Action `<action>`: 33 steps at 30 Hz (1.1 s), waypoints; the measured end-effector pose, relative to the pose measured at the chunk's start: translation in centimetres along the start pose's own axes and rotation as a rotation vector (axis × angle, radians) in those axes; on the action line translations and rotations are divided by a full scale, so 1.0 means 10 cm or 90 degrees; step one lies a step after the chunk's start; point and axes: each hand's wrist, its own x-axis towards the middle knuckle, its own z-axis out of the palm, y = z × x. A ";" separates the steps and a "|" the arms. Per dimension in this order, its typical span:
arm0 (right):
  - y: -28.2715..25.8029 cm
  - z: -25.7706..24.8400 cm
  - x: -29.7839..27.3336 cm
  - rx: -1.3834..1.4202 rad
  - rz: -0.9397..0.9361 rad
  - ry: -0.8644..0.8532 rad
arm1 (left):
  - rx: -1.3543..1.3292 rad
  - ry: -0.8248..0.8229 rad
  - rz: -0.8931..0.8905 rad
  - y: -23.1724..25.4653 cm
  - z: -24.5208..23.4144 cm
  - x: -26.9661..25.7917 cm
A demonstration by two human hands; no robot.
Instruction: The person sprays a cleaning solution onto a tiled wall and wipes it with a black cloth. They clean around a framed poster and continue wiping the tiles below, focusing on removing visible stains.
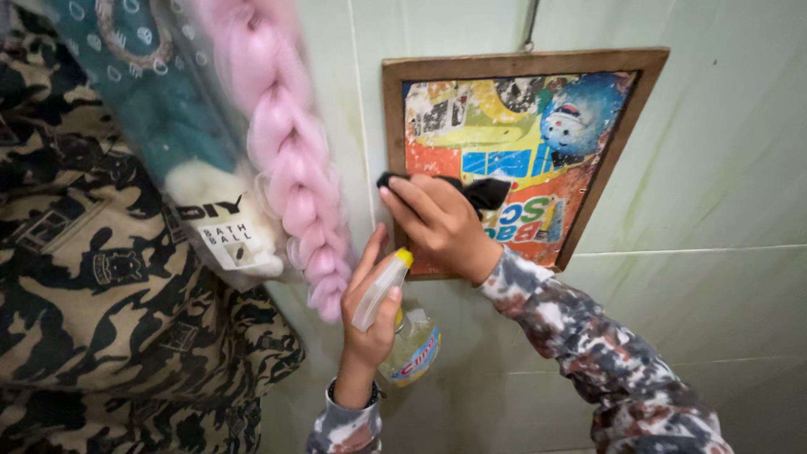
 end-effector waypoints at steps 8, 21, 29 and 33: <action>0.06 -0.04 0.08 0.010 0.062 0.006 | -0.012 0.022 -0.037 0.00 0.01 -0.12; -0.29 0.14 -0.49 0.016 0.072 -0.017 | 0.050 0.087 -0.106 0.16 -0.12 -0.42; -0.52 0.19 -0.88 0.066 0.008 -0.106 | 0.016 0.082 -0.118 0.18 -0.07 -0.49; -0.49 0.18 -0.80 0.075 0.039 -0.088 | 0.019 0.083 -0.120 0.19 0.00 -0.50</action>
